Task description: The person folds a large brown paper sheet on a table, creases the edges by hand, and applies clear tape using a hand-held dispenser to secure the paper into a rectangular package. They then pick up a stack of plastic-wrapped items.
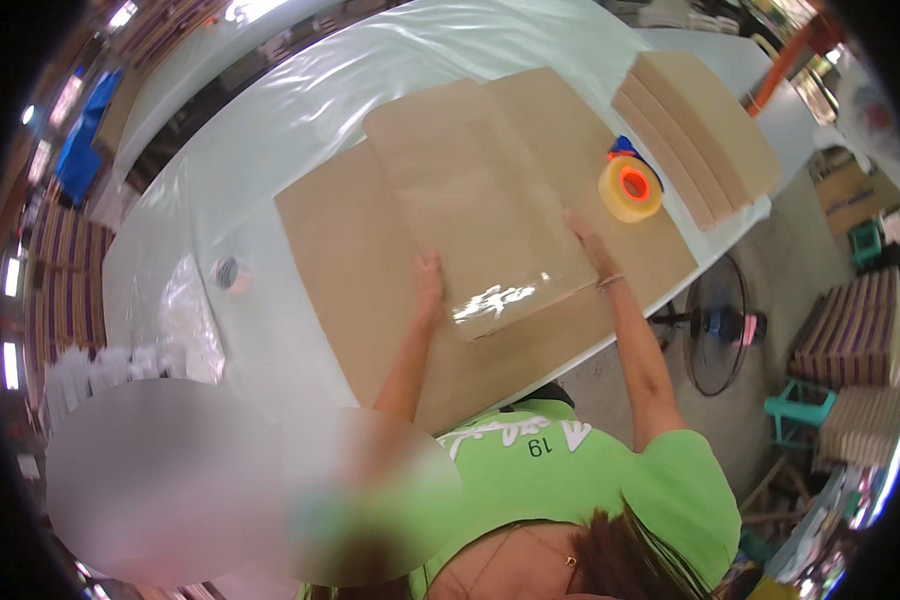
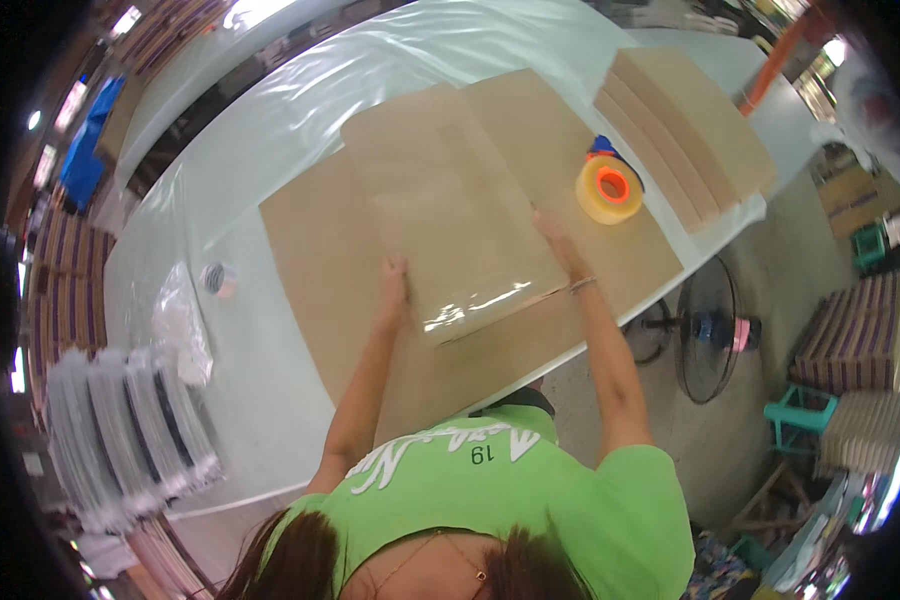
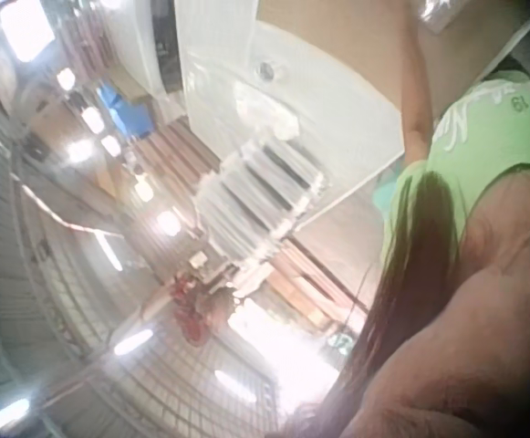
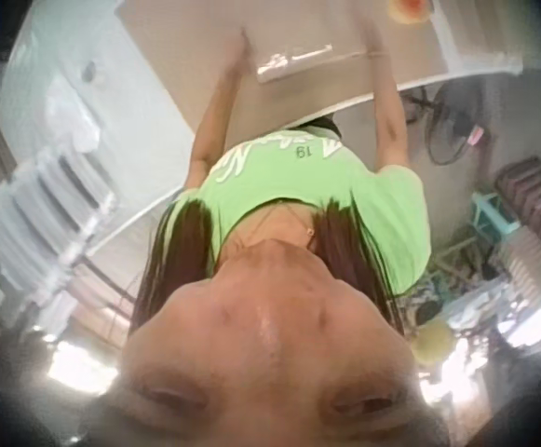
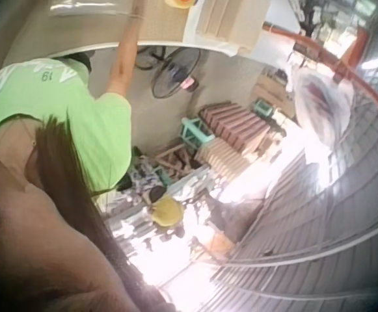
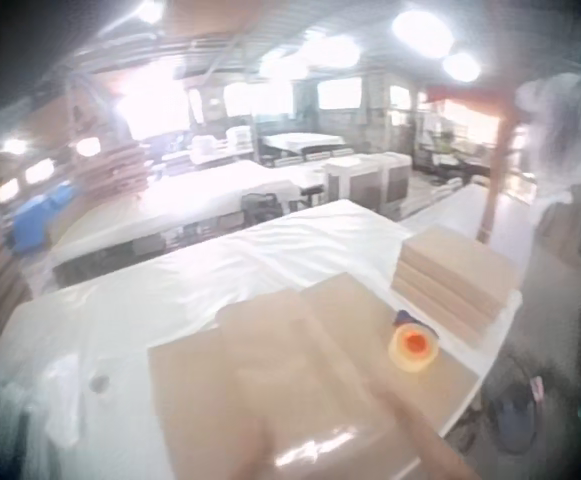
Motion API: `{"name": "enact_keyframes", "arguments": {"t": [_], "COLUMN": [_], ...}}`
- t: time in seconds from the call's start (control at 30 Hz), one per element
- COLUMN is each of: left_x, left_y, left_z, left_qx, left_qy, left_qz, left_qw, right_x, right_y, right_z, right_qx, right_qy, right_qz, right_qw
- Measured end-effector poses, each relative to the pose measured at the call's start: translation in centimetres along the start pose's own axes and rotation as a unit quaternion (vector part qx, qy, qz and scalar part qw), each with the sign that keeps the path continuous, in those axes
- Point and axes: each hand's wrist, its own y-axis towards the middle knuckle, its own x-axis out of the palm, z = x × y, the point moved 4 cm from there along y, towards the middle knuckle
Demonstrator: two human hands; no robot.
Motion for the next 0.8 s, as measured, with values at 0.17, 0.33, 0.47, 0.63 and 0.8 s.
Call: {"name": "enact_keyframes", "arguments": {"t": [0.17,0.33,0.47,0.63,0.8], "left_x": [-9.4,-7.9,-8.5,-14.7,-20.2], "left_y": [10.4,4.0,-6.4,-14.1,-15.2], "left_z": [5.7,23.2,24.8,13.0,1.8], "left_qx": [0.174,0.387,0.382,0.224,0.077], "left_qy": [0.326,0.301,0.264,0.202,-0.136], "left_qz": [-0.042,0.112,0.235,0.467,0.298], "left_qw": [0.928,0.864,0.854,0.831,0.942], "right_x": [14.8,23.2,13.5,11.5,17.2], "right_y": [-7.1,-12.9,-4.9,3.4,7.0], "right_z": [12.3,1.9,-2.3,-3.4,3.7], "right_qx": [-0.055,-0.109,-0.139,-0.151,-0.068], "right_qy": [-0.177,-0.151,-0.350,-0.362,-0.278], "right_qz": [0.038,-0.249,0.081,-0.010,-0.205], "right_qw": [0.982,0.950,0.923,0.920,0.936]}}
